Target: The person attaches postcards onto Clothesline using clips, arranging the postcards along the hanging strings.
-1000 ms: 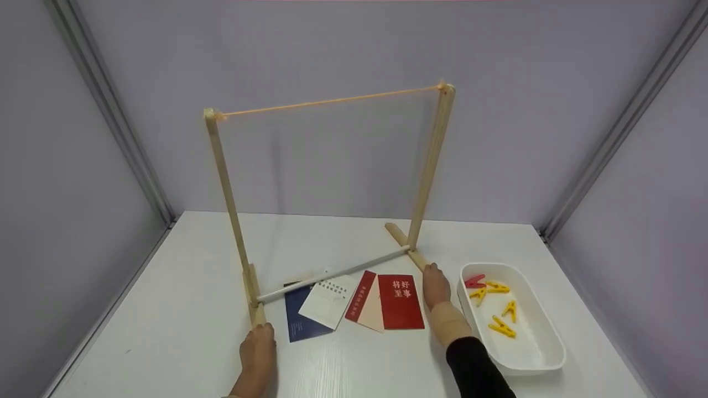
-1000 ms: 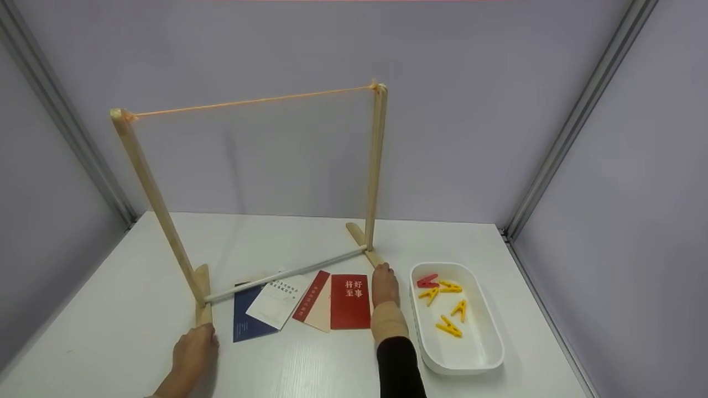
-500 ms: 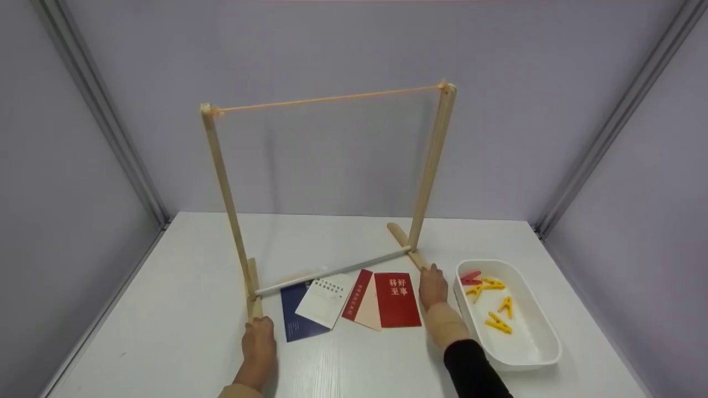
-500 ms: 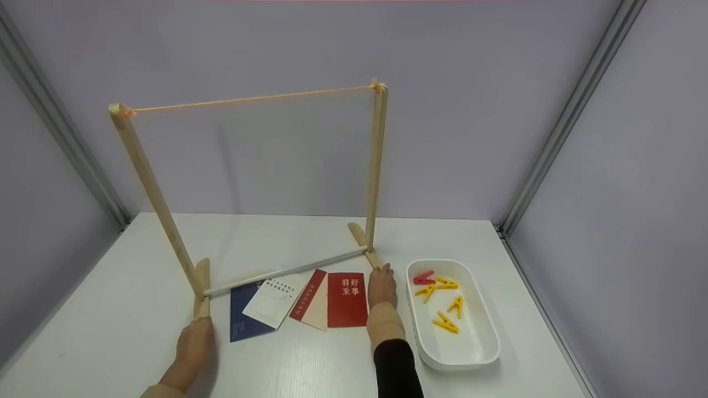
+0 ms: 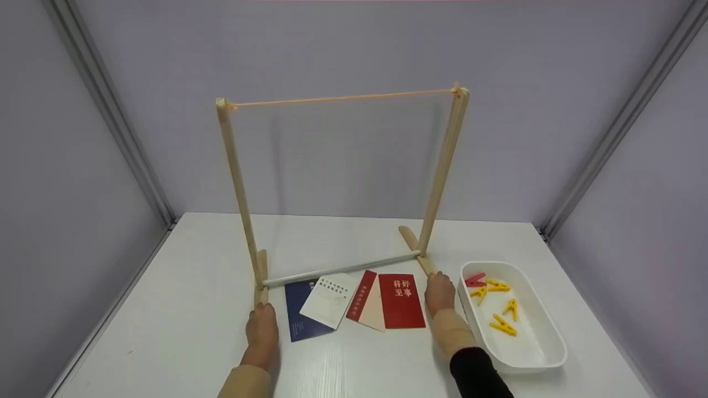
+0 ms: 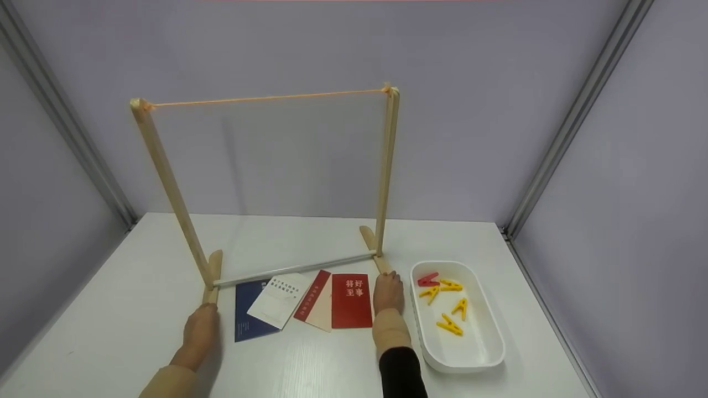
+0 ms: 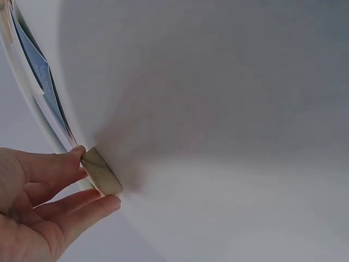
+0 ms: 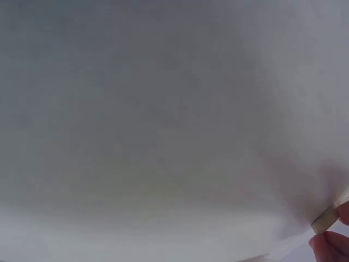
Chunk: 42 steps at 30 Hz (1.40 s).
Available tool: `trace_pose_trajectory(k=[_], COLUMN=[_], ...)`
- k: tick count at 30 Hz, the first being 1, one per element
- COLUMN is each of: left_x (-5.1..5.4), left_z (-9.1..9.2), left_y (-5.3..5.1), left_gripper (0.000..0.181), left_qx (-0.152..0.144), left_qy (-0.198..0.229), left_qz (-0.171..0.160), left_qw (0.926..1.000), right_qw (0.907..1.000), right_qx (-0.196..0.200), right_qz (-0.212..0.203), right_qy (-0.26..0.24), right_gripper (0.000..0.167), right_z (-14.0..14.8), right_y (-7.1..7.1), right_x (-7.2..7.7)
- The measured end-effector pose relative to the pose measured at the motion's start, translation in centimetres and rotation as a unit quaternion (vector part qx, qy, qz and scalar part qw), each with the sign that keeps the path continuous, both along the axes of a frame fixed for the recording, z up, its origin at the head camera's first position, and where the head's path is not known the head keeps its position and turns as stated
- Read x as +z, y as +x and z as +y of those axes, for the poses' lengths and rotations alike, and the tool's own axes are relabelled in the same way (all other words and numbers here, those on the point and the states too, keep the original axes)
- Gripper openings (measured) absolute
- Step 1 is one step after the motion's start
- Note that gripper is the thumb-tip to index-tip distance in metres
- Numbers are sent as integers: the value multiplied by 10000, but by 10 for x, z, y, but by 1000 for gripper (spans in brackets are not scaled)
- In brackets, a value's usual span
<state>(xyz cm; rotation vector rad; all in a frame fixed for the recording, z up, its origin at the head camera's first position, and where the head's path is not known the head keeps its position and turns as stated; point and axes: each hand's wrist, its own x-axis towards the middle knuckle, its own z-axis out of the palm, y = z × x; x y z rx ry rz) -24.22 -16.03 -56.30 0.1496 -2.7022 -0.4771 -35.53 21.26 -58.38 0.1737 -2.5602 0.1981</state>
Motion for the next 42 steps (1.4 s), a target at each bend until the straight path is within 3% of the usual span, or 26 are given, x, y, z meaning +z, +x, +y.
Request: trace_pose_trajectory(k=[5, 8, 16, 22, 30, 42], left_x=[4, 3, 0, -2, -5, -2], left_z=[-1, -1, -2, -8, -13, -14], left_y=[-4, -6, -12, -13, -15, -17], left_gripper=[9, 12, 15, 18, 20, 15], left_qx=[-181, -247, -273, -183, -227, -210], left_qy=[96, 49, 59, 59, 199, 324], left_qz=[-93, -85, 127, -52, 473, 10], left_qw=[9997, 9996, 9995, 9998, 9984, 9993], right_qw=[9996, 9996, 9994, 9995, 9993, 9990], right_qx=[-96, -73, -97, -112, -67, -276], right_qz=[-135, 0, 226, 260, 366, 340], right_qy=[-242, -289, -237, -103, -98, -62], right_gripper=[12, 13, 11, 11, 10, 13], right_z=[4, 7, 7, 5, 3, 2], right_y=[2, 6, 13, 14, 17, 29], right_x=[1, -1, -3, -4, -4, -5])
